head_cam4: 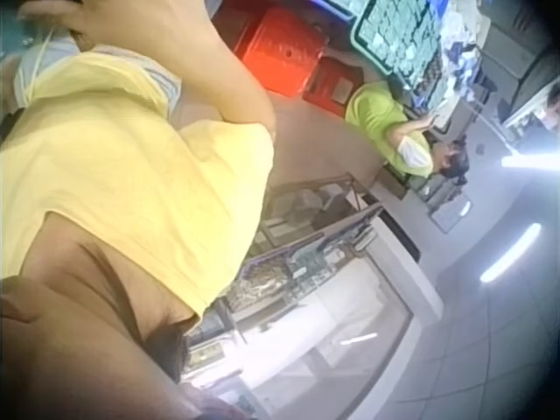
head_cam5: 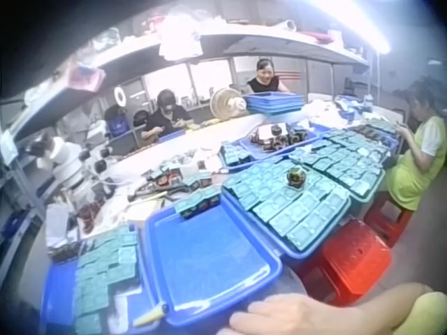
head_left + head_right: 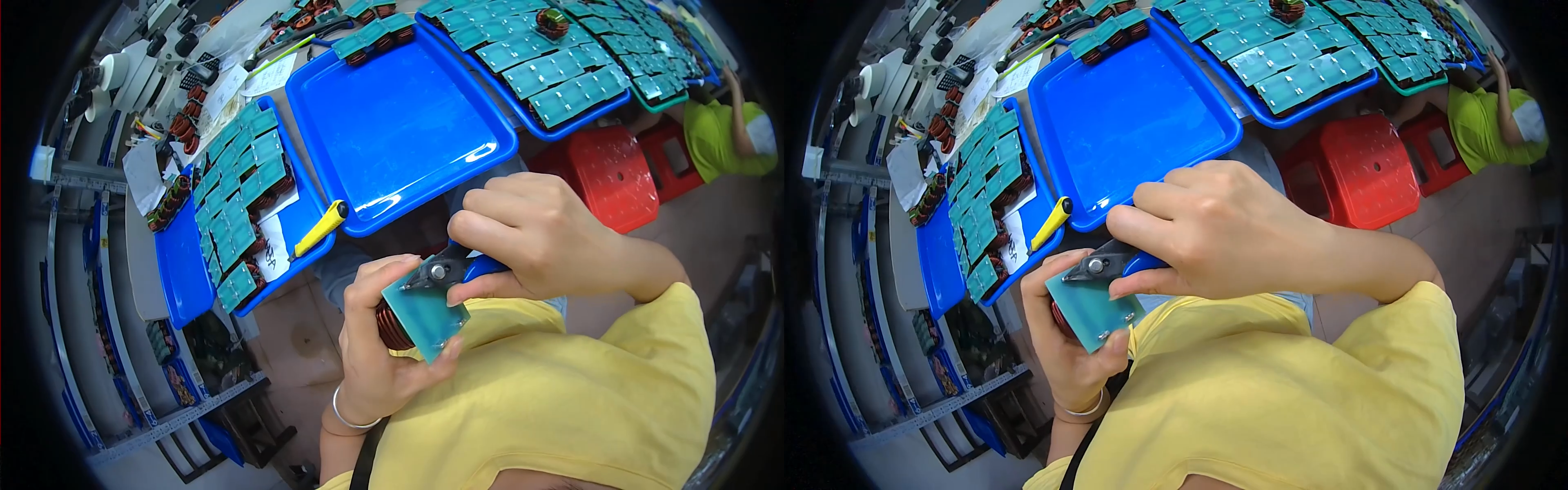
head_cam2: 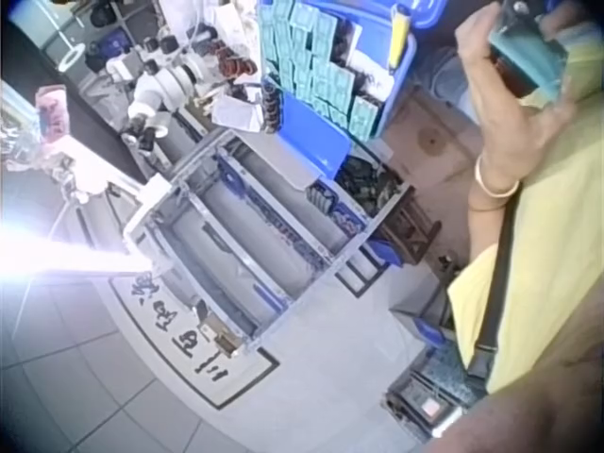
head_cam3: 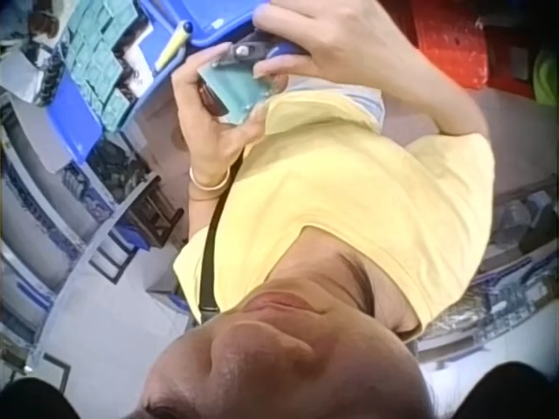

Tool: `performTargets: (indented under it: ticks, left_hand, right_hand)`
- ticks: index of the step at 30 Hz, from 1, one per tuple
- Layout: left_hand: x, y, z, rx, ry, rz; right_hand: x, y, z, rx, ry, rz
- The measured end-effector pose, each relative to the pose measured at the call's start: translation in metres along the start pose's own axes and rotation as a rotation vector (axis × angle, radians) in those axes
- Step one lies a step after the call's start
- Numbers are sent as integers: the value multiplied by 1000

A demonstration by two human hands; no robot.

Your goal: Trimming the leads of transformers on circuit boards and organizing them into trays.

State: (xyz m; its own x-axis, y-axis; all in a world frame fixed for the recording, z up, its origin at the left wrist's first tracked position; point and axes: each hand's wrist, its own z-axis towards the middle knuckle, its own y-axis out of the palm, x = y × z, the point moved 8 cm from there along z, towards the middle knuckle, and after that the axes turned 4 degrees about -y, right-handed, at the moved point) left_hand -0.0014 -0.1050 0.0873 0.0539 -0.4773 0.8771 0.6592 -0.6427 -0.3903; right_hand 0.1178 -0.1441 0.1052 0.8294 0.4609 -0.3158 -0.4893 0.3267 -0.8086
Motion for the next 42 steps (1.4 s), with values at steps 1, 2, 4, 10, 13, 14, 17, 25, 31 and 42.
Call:
performTargets:
  ticks: [1,2,4,10,13,14,17,25,31,42]
  left_hand:
    - [2,0,0,-1,1,16]
    - [5,1,-1,-5,13,17]
    - [1,5,-1,-55,-57,-48]
    - [-39,26,2,-157,-465,-919]
    - [-40,32,3,-190,-518,-1040]
    - [-41,35,3,-210,-540,-1112]
    - [-47,34,2,-222,-568,-1105]
    - [-80,-32,13,-80,-307,-701]
    - [-113,-150,24,401,-285,298]
    - [-147,-154,77,335,-144,974]
  right_hand:
    - [0,1,-2,5,4,33]
    - [-1,2,-5,13,5,23]
    - [2,1,-10,66,10,103]
    - [23,-13,-22,117,119,639]
    - [28,-13,-16,64,189,693]
    - [27,-11,-10,66,155,714]
    - [21,-6,14,21,61,755]
    - [28,23,76,-170,-76,432]
    - [146,67,170,-73,122,84]
    - [244,144,223,-234,186,-359]
